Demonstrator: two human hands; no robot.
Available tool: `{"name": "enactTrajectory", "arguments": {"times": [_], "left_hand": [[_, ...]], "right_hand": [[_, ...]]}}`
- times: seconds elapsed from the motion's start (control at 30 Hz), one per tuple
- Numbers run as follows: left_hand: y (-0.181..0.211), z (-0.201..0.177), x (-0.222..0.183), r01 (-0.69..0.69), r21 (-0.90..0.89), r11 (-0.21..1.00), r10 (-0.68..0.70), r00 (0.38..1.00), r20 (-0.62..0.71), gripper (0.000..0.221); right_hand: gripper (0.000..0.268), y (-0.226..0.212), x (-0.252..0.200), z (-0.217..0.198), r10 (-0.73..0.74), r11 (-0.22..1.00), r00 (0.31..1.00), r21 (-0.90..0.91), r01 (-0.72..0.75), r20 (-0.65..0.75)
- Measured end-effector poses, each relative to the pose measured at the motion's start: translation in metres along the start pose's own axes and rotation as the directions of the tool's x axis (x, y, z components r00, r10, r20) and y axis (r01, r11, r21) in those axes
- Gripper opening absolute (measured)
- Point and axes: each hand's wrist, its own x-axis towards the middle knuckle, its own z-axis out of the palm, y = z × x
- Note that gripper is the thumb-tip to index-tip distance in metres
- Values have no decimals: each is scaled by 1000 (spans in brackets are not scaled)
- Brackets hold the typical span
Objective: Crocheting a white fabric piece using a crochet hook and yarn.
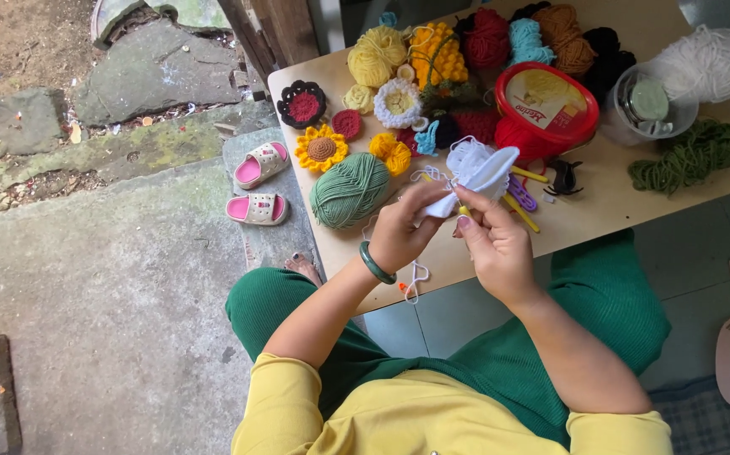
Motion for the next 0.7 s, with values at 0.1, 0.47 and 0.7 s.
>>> {"name": "enactTrajectory", "arguments": {"times": [0.1,0.47,0.7], "left_hand": [[-39,7,-18,-49,168,985,36,996,79,49],[-26,-14,6,-281,401,872,209,954,214,53],[-16,-17,8,-145,270,952,87,973,214,50]], "right_hand": [[38,-11,2,-2,41,994,999,101,-44,34],[45,-18,-8,3,60,996,996,68,-65,64],[49,-19,-10,3,51,998,994,-47,-47,101]]}}
